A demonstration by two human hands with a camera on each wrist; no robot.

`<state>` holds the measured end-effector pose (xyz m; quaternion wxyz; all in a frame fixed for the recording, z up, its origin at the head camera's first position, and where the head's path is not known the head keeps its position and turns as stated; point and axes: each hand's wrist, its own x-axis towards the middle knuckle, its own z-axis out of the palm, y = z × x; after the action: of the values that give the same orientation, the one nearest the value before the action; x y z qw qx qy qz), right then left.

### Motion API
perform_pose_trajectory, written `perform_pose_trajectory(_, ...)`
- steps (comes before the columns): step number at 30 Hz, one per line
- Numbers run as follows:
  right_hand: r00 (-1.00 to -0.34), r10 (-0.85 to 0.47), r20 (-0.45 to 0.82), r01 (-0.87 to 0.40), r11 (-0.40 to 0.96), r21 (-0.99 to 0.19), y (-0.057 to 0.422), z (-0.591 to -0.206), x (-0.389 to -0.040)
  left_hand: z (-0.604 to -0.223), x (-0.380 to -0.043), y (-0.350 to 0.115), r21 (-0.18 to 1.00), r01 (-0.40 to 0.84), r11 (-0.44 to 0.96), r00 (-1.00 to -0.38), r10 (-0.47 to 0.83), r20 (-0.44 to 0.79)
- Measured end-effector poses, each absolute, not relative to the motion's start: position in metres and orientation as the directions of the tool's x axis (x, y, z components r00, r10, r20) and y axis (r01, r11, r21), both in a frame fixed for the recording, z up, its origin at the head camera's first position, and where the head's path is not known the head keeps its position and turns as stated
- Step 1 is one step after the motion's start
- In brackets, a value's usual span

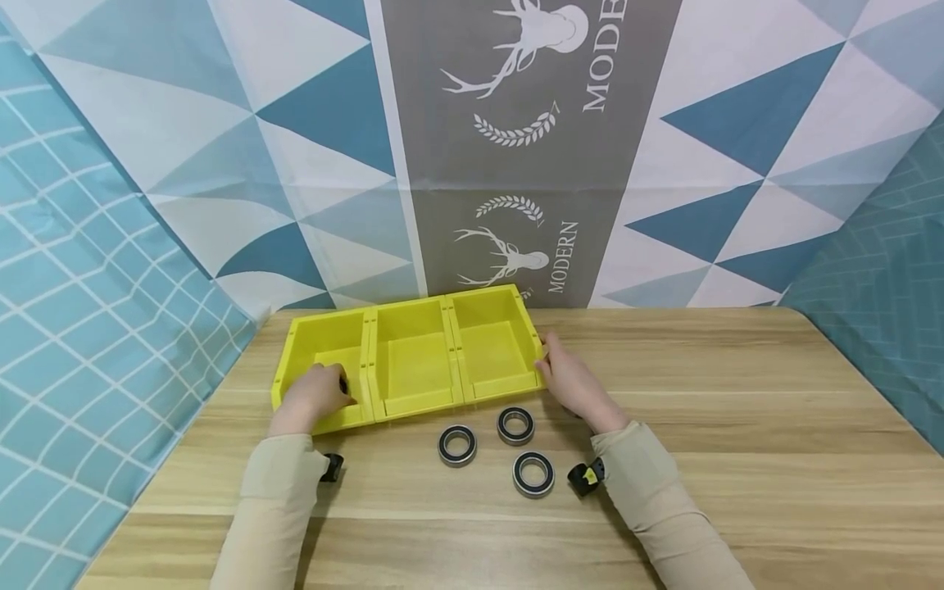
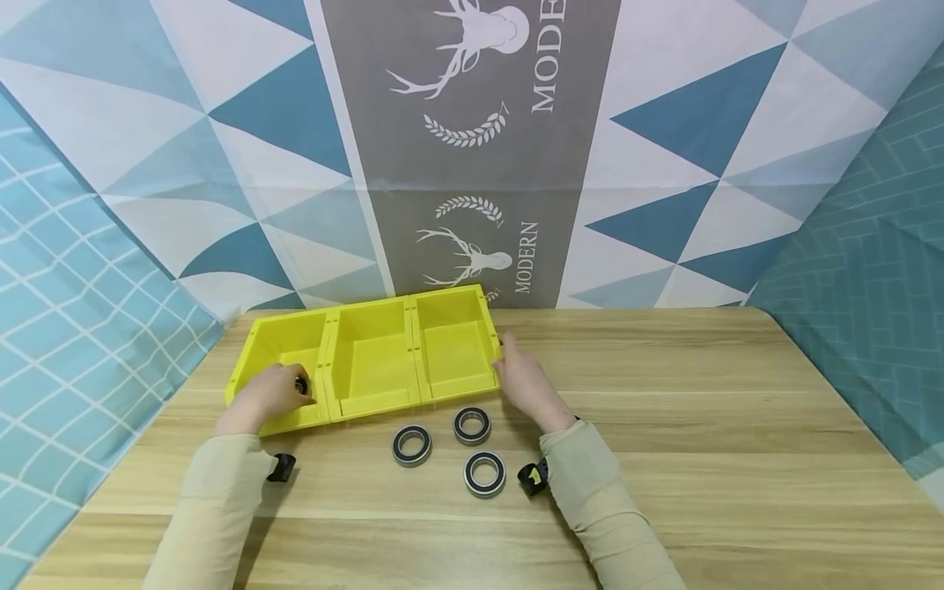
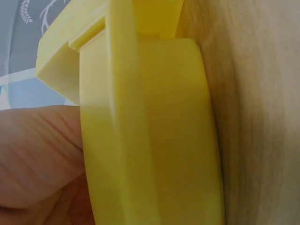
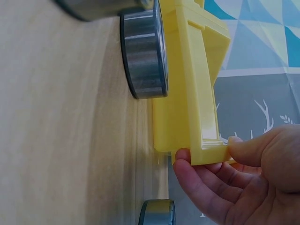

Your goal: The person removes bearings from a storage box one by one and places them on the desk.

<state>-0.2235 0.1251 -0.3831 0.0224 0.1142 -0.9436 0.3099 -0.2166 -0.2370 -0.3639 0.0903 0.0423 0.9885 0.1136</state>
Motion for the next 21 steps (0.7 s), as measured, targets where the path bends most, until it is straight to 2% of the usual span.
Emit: perform_pose_trajectory(21,-0.973,-0.205,0.109,-0.230,0.777,-0.586,0.1247,-0.3838,-0.2245,-0.3628,-0.2179,-0.2343,0.221,0.088,0.971,-0.983,0.121,-0.141)
